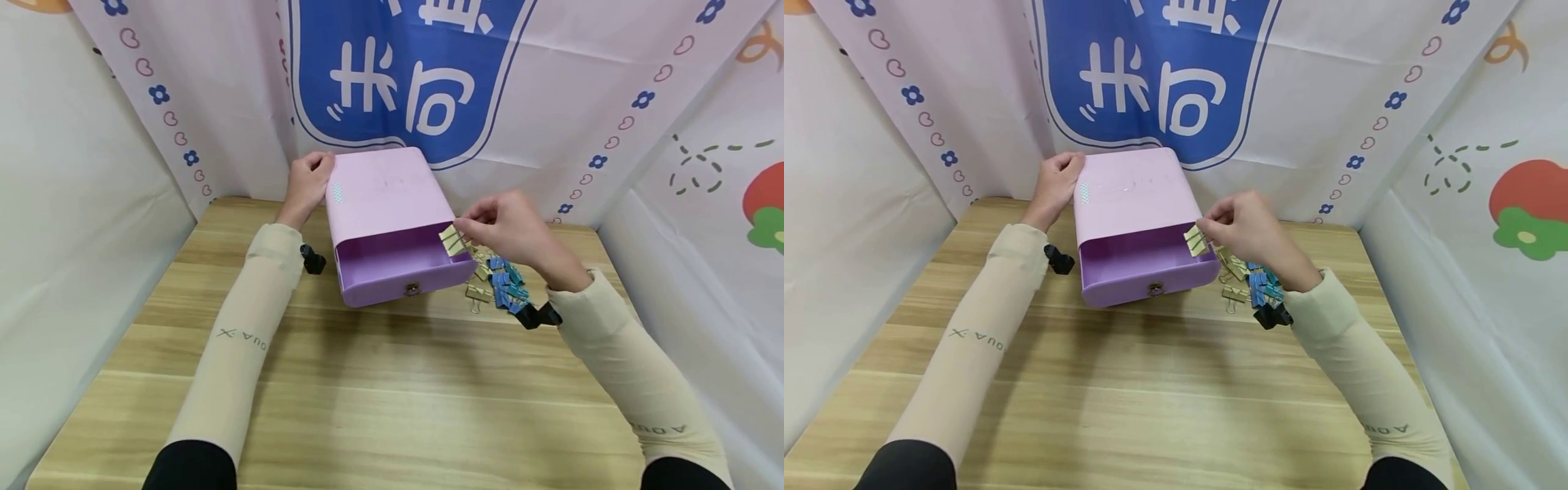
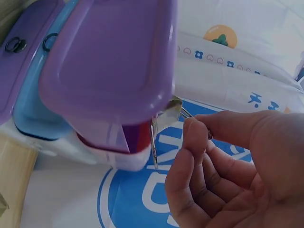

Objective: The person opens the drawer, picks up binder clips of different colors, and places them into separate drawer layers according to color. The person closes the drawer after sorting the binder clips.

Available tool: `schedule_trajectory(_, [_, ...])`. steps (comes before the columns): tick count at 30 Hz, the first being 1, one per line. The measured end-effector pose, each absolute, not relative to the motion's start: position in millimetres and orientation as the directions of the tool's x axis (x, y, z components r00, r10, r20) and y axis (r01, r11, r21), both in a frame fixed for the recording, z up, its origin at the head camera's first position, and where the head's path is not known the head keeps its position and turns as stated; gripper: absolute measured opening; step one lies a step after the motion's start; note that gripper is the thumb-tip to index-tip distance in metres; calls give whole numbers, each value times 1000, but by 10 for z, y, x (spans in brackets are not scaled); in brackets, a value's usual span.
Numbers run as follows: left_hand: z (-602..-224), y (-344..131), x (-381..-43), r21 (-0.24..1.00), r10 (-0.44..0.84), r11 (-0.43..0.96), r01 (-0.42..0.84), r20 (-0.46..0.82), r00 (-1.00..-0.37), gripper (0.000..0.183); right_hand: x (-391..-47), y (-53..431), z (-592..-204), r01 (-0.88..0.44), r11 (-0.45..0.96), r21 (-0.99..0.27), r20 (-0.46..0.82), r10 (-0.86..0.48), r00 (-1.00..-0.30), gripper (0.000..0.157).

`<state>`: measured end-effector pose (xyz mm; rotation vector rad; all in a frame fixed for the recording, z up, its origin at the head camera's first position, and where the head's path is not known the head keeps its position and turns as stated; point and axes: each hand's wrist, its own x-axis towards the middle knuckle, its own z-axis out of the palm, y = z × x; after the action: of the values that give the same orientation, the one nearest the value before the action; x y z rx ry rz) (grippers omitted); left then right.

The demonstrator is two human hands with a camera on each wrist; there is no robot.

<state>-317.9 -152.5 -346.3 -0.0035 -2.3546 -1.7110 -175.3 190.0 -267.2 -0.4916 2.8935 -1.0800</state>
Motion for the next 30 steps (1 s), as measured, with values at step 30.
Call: schedule_trajectory(30, [-3479, -1527, -3217, 938, -133, 310, 152, 201, -970, 44, -1866, 1364, -2891, -370, 780, -504, -32, -445, -895, 16])
